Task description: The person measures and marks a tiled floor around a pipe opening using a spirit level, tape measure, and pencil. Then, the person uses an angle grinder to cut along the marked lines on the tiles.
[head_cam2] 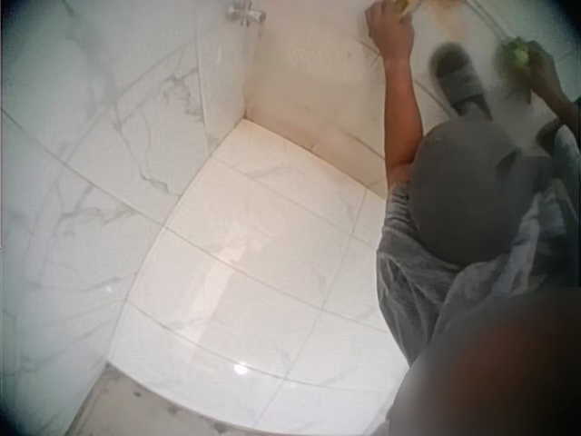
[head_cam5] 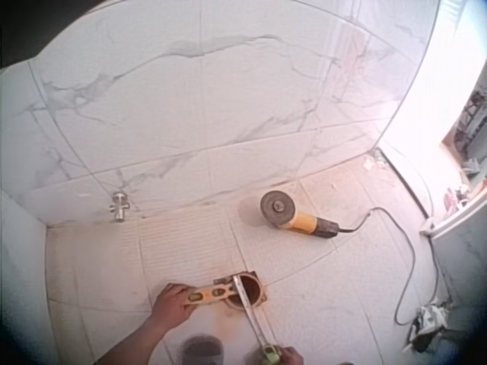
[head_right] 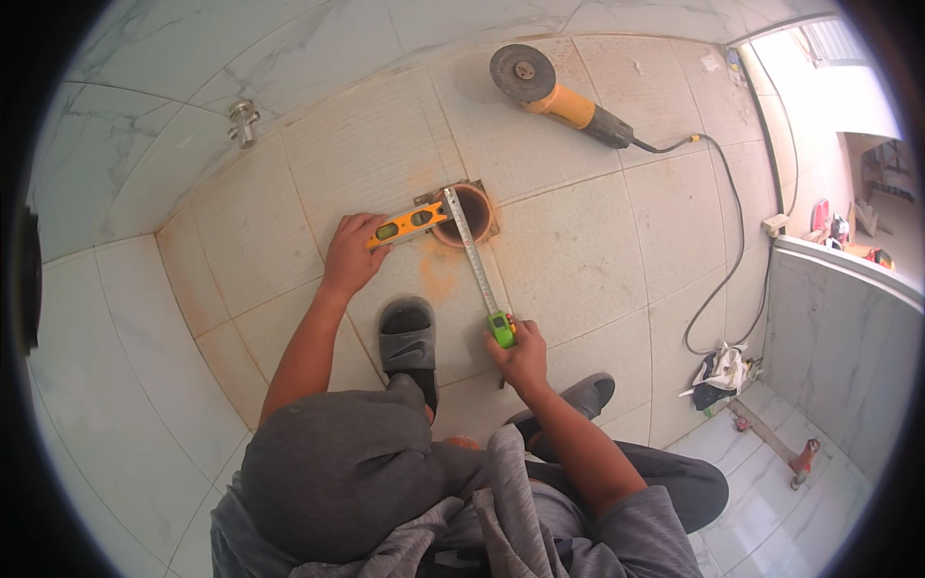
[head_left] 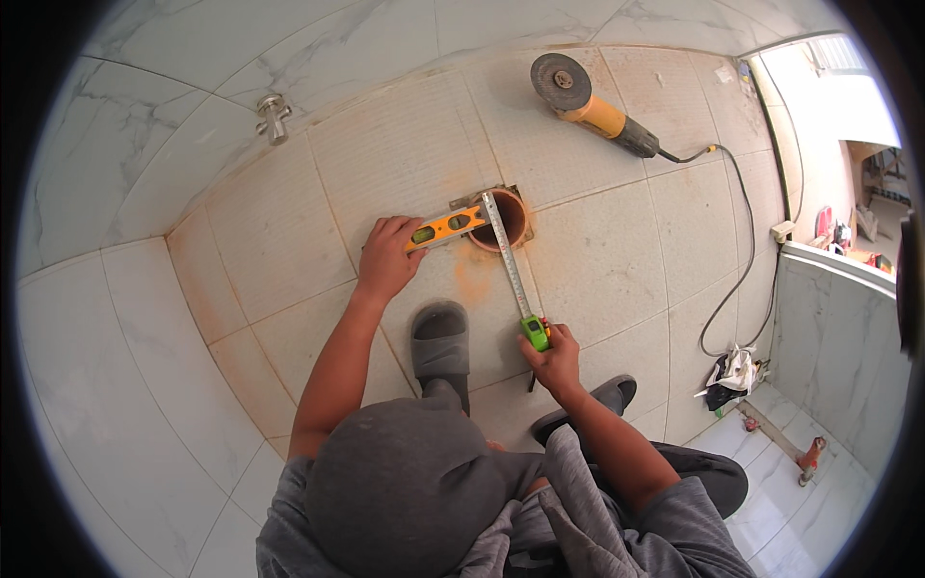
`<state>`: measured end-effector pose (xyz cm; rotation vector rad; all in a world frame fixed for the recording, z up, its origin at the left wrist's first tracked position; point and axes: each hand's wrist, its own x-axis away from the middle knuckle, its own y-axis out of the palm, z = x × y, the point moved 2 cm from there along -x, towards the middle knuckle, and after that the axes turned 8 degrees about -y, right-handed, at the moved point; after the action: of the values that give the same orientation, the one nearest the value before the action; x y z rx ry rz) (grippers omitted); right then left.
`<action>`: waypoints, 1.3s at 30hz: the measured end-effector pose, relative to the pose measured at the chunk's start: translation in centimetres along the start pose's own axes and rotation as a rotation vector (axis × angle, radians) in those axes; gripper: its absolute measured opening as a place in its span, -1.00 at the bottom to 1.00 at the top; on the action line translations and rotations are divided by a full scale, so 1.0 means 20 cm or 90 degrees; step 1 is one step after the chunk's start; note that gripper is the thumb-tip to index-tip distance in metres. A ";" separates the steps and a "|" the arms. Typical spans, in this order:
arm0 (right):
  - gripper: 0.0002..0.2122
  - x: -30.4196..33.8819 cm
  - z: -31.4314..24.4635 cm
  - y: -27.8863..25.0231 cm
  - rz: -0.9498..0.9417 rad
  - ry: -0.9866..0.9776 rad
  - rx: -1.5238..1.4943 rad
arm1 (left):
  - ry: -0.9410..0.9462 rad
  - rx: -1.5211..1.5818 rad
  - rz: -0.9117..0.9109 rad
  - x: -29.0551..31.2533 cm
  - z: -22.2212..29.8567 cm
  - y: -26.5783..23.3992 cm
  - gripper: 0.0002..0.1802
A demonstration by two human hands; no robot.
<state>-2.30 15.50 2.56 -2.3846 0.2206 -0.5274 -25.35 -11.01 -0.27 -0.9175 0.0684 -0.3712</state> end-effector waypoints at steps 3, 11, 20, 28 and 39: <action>-0.58 0.00 0.00 0.00 0.003 -0.006 0.002 | -0.007 -0.003 -0.015 -0.01 0.00 -0.01 -0.41; -0.48 0.00 0.01 0.00 -0.030 0.012 0.002 | -0.011 -0.002 -0.040 -0.03 0.00 -0.03 -0.42; -0.48 0.00 0.01 0.00 -0.033 0.011 0.010 | -0.014 0.011 -0.034 -0.03 -0.01 -0.03 -0.41; -0.47 0.00 0.01 0.00 -0.037 0.015 -0.002 | -0.027 0.013 -0.042 -0.04 -0.02 -0.03 -0.42; -0.46 0.00 0.01 0.00 -0.034 0.014 -0.002 | -0.013 0.015 -0.038 -0.05 -0.02 -0.03 -0.41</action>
<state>-2.17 15.69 2.40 -2.3940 0.1676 -0.5786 -26.46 -11.36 -0.14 -0.9017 0.0173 -0.4169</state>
